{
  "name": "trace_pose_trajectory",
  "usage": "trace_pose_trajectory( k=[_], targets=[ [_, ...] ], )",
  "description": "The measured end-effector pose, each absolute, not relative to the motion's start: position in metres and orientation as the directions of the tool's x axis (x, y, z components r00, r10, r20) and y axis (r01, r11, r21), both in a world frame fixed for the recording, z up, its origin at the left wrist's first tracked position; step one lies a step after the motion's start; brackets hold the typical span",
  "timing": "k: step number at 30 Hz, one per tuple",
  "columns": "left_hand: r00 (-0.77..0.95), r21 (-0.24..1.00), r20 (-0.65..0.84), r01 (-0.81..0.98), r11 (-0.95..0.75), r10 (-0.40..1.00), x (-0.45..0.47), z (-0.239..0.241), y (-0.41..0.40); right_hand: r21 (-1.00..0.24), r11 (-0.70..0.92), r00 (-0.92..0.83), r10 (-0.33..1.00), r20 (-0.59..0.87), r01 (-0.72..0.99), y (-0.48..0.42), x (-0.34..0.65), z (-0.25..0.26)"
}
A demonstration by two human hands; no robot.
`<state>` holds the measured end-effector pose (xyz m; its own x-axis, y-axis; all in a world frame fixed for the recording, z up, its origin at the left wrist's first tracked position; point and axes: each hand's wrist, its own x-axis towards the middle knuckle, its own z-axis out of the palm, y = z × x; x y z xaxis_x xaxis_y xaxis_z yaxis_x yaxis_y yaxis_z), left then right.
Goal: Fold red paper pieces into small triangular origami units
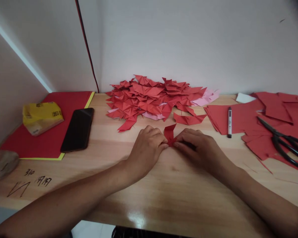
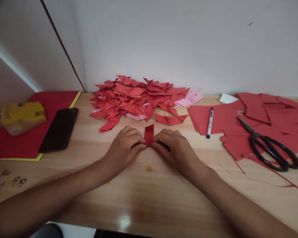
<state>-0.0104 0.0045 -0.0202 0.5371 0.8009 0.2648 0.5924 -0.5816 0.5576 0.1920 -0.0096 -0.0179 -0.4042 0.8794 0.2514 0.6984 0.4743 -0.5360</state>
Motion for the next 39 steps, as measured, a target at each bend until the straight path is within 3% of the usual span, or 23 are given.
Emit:
trace_pose_trajectory(
  k=[5,16,22,29,39],
  targets=[
    [0.541,0.544,0.211,0.627,-0.558,0.814,-0.008,-0.018,0.004,-0.478,0.441,-0.378,0.897,0.228,0.759,-0.012,0.187,-0.018],
    [0.606,0.428,0.406,0.536,-0.728,0.684,-0.011,-0.021,-0.001,-0.486,0.433,-0.369,0.901,0.227,0.759,-0.012,0.19,-0.018],
    [0.623,0.418,0.405,0.525,-0.742,0.669,-0.012,-0.021,0.001,-0.543,0.438,-0.358,0.899,0.253,0.716,-0.011,0.192,-0.017],
    [0.618,0.442,0.399,0.517,-0.733,0.677,-0.013,-0.022,0.001,-0.614,0.457,-0.415,0.882,0.222,0.644,-0.009,0.198,-0.016],
    [0.567,0.519,0.31,0.572,-0.635,0.763,-0.01,-0.02,0.003,-0.566,0.459,-0.414,0.884,0.216,0.685,-0.008,0.196,-0.014]
  ],
)
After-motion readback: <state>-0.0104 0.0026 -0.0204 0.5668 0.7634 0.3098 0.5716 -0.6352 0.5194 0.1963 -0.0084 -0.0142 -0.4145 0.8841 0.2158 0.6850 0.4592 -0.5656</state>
